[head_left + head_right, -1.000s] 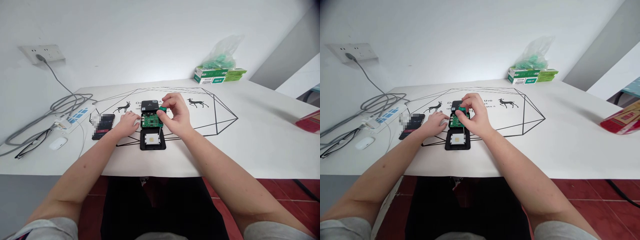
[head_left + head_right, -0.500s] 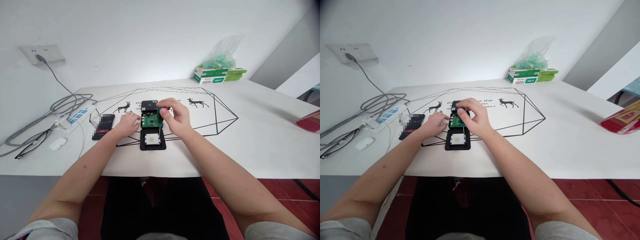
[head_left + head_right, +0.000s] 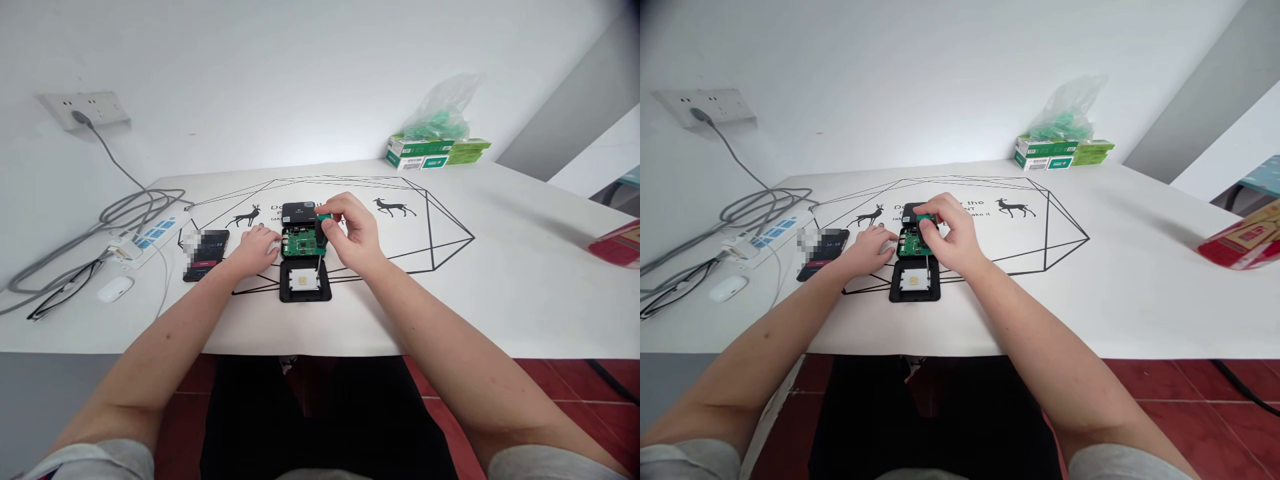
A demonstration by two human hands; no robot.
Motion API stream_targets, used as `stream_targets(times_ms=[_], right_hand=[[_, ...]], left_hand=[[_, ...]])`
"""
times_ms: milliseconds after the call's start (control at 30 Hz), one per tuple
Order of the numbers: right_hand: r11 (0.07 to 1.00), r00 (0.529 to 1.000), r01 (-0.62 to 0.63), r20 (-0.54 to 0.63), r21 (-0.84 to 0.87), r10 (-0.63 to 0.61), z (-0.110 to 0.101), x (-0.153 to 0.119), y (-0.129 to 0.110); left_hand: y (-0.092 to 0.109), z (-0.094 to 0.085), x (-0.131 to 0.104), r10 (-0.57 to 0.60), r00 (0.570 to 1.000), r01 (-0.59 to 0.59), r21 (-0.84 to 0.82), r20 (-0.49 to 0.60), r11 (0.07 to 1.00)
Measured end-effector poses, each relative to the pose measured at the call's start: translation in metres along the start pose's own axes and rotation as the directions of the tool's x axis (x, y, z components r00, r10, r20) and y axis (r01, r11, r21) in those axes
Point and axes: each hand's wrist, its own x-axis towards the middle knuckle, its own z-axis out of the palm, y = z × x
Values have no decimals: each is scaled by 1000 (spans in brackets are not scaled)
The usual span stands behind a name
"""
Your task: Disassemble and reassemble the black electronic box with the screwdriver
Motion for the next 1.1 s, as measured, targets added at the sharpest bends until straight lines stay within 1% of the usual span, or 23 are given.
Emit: stream_targets(times_ms=[200, 333, 400, 500, 567, 667, 767, 1000, 1100], right_hand=[[1000, 998, -15, -56, 12, 16, 5, -1, 2], [994, 995, -94, -33, 54, 96, 8, -5, 2], [992, 993, -112, -35, 52, 114, 9, -7, 2], [996, 995, -85, -48, 24, 86, 8, -7, 1], [999, 998, -50, -22, 15, 51, 6, -6, 0], [999, 999, 32, 24, 13, -32, 2, -4, -2], [995, 995, 97, 28, 33, -98, 0, -2, -2], [997, 998, 68, 2, 19, -69, 2, 0, 0], [1000, 1000, 8, -2, 13, -8, 3, 0, -1]], left_hand=[[1, 0, -1, 11, 1000, -11, 6, -8, 1000], [1, 0, -1, 13, 1000, -14, -11, -7, 1000], [1, 0, -1, 18, 1000, -18, -13, -4, 1000], [1, 0, -1, 24, 1000, -24, -11, -15, 1000], [1, 0, -1, 23, 1000, -23, -8, -20, 1000], [3, -1, -2, 28, 999, -28, -6, -23, 1000], [4, -2, -2, 30, 999, -30, -5, -21, 1000], [6, -3, -2, 26, 1000, -27, -14, -16, 1000], [6, -3, -3, 30, 999, -30, -13, -14, 999]])
